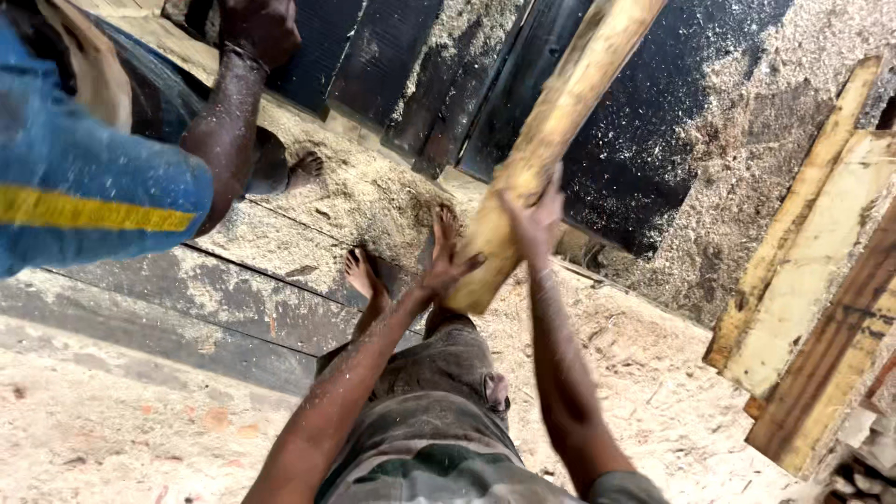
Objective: The person processes wood planks by feeding them through a vertical sawmill blade while a co-worker assists from the opposite side. The person guides the wood by hand along the saw guide and clears sawdust from the work area.
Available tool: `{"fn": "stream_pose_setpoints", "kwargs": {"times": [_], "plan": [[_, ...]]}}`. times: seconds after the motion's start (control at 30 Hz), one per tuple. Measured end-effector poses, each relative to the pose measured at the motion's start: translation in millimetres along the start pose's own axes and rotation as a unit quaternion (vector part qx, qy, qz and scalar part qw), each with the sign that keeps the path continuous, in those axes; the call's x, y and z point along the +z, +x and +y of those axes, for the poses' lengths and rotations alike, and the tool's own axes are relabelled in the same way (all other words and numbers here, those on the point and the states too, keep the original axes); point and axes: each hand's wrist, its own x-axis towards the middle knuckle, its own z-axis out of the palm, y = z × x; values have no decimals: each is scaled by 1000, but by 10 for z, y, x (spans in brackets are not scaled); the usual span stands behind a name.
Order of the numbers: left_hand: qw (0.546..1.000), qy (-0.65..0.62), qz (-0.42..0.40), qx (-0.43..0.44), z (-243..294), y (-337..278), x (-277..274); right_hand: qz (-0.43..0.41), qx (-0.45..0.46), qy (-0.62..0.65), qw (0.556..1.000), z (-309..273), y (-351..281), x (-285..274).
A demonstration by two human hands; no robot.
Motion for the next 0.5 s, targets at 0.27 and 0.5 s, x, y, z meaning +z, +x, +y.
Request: {"fn": "stream_pose_setpoints", "kwargs": {"times": [0.27, 0.5], "plan": [[995, -53, 55, -69, -790, -1252, -350, -124, 157, 82, 976, -699, -1253, 398], [990, 40, 79, -106, -1207, -796, -613, -142, 181, 0, 973, -704, -763, 729]]}}
